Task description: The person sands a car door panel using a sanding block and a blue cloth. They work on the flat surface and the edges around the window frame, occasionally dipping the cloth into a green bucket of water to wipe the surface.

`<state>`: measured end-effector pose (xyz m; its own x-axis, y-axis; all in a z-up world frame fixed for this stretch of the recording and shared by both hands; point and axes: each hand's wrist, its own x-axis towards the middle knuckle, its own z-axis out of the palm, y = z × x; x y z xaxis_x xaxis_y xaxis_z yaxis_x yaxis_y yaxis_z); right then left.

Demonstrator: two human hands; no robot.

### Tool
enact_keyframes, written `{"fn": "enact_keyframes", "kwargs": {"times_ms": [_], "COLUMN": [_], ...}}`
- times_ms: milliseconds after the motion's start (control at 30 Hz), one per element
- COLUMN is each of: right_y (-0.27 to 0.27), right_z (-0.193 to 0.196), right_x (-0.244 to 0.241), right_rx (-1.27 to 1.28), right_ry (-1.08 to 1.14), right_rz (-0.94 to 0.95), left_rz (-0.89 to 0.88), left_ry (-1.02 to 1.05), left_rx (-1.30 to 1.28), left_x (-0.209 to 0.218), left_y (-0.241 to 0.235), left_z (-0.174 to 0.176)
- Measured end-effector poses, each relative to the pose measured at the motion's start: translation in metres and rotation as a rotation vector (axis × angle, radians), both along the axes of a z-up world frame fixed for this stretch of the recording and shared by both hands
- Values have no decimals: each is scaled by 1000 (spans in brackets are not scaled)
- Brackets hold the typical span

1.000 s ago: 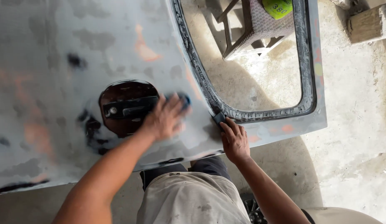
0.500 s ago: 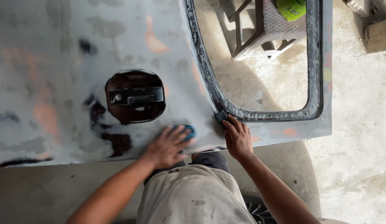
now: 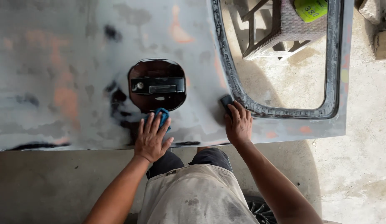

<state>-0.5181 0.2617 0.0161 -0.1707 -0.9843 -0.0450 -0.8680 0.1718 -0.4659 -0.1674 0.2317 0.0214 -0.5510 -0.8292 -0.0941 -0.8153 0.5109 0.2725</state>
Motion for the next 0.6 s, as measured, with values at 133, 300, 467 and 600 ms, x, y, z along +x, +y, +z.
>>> {"fn": "enact_keyframes", "kwargs": {"times_ms": [133, 300, 467, 600], "right_y": [-13, -10, -14, -12], "right_z": [-5, -11, -17, -4], "right_x": [29, 56, 164, 301], "right_rx": [-28, -158, -237, -137], "right_ry": [-7, 95, 84, -54], "right_rz": [-111, -249, -76, 500], "left_rz": [-19, 462, 487, 484], "left_ry": [-17, -67, 10, 52], "left_rx": [4, -38, -80, -105], "left_x": [69, 170, 181, 182], "left_y": [-24, -51, -51, -48], "left_z": [-9, -28, -23, -20]}}
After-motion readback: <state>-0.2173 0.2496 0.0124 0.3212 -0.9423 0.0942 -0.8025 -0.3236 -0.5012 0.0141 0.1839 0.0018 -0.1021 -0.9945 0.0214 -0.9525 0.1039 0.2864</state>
